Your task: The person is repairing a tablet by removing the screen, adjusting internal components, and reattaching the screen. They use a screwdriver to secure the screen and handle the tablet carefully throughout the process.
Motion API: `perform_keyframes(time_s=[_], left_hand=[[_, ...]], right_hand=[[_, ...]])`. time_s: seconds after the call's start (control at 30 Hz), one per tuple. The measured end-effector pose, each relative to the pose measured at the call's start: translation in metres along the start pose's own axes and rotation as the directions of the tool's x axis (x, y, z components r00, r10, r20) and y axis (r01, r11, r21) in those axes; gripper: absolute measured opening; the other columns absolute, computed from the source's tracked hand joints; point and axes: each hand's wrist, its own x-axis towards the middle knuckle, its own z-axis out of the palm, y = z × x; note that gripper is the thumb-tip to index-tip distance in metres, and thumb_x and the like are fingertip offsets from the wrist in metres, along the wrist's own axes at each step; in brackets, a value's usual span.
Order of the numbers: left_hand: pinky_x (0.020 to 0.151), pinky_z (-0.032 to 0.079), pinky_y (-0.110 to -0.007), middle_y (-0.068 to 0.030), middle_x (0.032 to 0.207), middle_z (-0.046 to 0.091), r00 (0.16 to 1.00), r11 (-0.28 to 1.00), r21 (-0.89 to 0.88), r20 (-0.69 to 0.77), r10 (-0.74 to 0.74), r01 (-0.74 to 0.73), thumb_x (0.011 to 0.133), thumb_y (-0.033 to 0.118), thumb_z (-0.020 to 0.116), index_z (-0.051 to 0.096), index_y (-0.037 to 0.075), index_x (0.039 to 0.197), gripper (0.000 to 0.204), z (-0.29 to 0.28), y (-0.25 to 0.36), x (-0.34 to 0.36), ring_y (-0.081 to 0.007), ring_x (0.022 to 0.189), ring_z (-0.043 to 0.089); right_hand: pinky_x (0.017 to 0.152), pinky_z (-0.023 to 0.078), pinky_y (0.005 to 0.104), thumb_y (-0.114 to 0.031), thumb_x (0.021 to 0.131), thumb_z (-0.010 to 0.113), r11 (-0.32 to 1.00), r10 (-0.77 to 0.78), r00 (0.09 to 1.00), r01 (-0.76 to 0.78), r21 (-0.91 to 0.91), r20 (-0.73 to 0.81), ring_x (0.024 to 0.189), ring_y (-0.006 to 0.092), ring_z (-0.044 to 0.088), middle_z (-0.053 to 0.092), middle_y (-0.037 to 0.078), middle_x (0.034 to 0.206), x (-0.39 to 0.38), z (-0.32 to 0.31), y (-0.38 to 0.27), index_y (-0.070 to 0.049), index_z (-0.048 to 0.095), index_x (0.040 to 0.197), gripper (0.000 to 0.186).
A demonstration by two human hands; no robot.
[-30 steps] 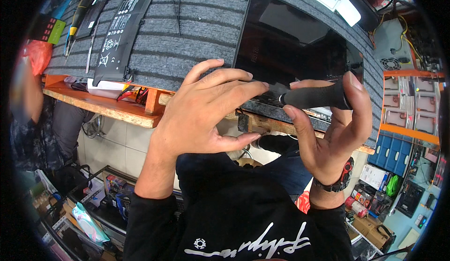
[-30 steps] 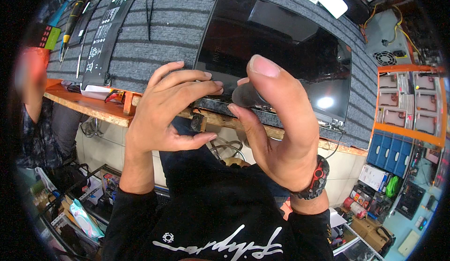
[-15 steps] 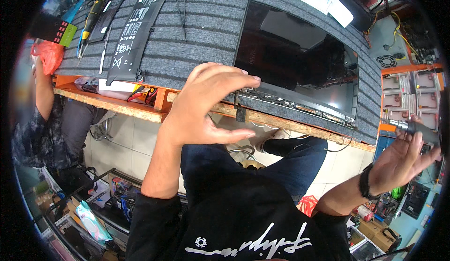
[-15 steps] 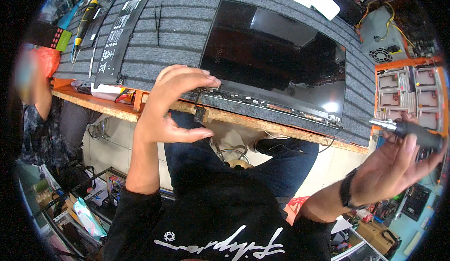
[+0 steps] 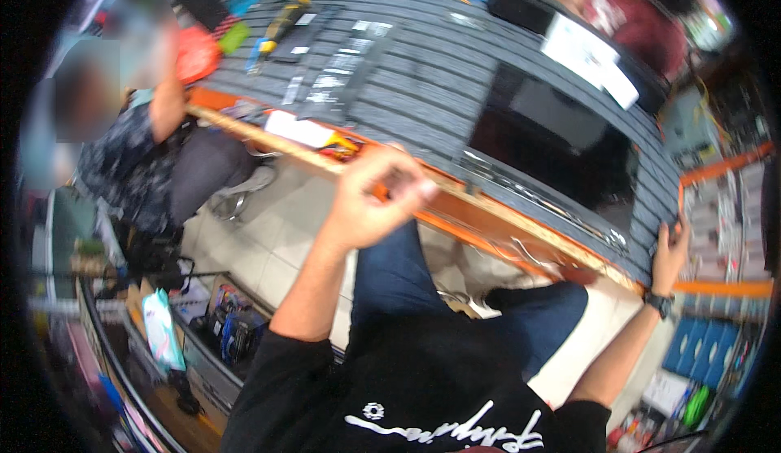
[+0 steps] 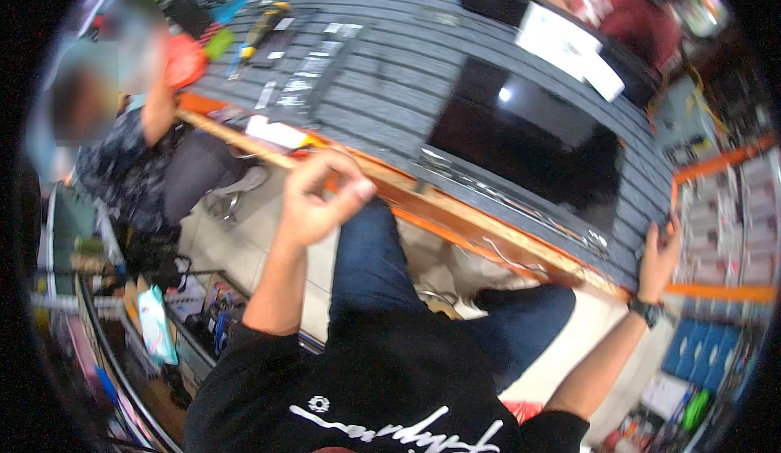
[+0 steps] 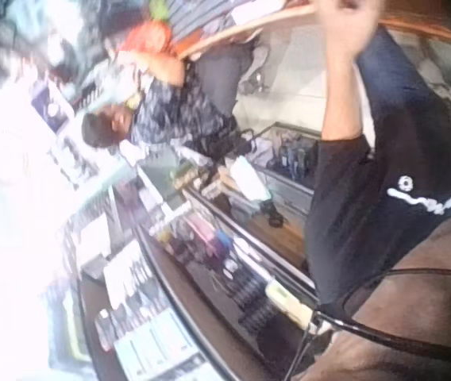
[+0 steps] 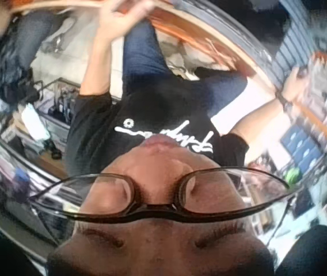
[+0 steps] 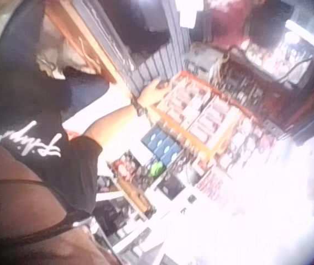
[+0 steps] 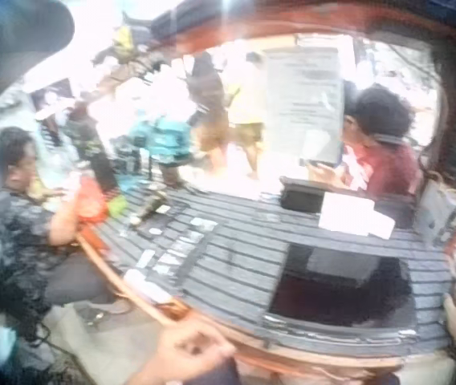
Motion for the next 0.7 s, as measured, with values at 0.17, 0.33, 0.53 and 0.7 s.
perform_keyframes(time_s=[0.17,0.33,0.53,0.7], left_hand=[[0.057,0.043,-0.033,-0.0037,0.079,0.065,0.83,0.818,0.168,0.225,0.511,-0.55,0.081,0.009,0.078,0.073,0.008,0.087,0.008,-0.029,0.092,-0.003,-0.0191,0.062,0.058],[0.058,0.042,-0.031,-0.0044,0.088,0.066,0.474,0.342,0.472,0.194,0.859,-0.813,0.087,0.014,0.071,0.074,0.014,0.104,0.017,-0.072,0.186,-0.037,-0.0188,0.064,0.057],[0.061,0.039,-0.032,-0.0006,0.087,0.065,0.374,0.193,0.416,0.416,0.829,-0.889,0.078,0.029,0.083,0.075,0.014,0.103,0.031,-0.113,0.208,-0.052,-0.0163,0.064,0.051],[0.059,0.039,-0.032,0.0022,0.079,0.061,0.427,0.37,0.237,0.277,0.861,-0.898,0.076,0.017,0.081,0.076,0.019,0.097,0.021,-0.122,0.199,-0.052,-0.0171,0.06,0.05]], right_hand=[[0.068,0.04,0.0264,-0.028,0.101,0.066,1.0,0.018,0.998,-0.018,-0.002,0.057,0.073,0.0112,0.041,0.049,-0.001,0.082,-0.005,0.0,0.026,-0.008,0.057,0.141,0.046],[0.068,0.041,0.0289,-0.028,0.101,0.065,0.991,0.038,0.999,-0.037,-0.128,0.007,0.072,0.013,0.042,0.046,0.002,0.078,-0.002,-0.025,0.038,-0.009,0.058,0.14,0.044],[0.07,0.044,0.0314,-0.027,0.101,0.066,0.985,-0.17,0.985,0.169,-0.047,-0.029,0.074,0.0137,0.047,0.059,0.005,0.088,0.023,0.018,0.086,-0.008,0.058,0.139,0.044],[0.074,0.047,0.0336,-0.027,0.1,0.066,0.993,-0.076,0.997,0.077,-0.09,0.01,0.074,0.0178,0.05,0.063,0.01,0.092,0.004,-0.004,0.038,-0.007,0.058,0.138,0.044]])
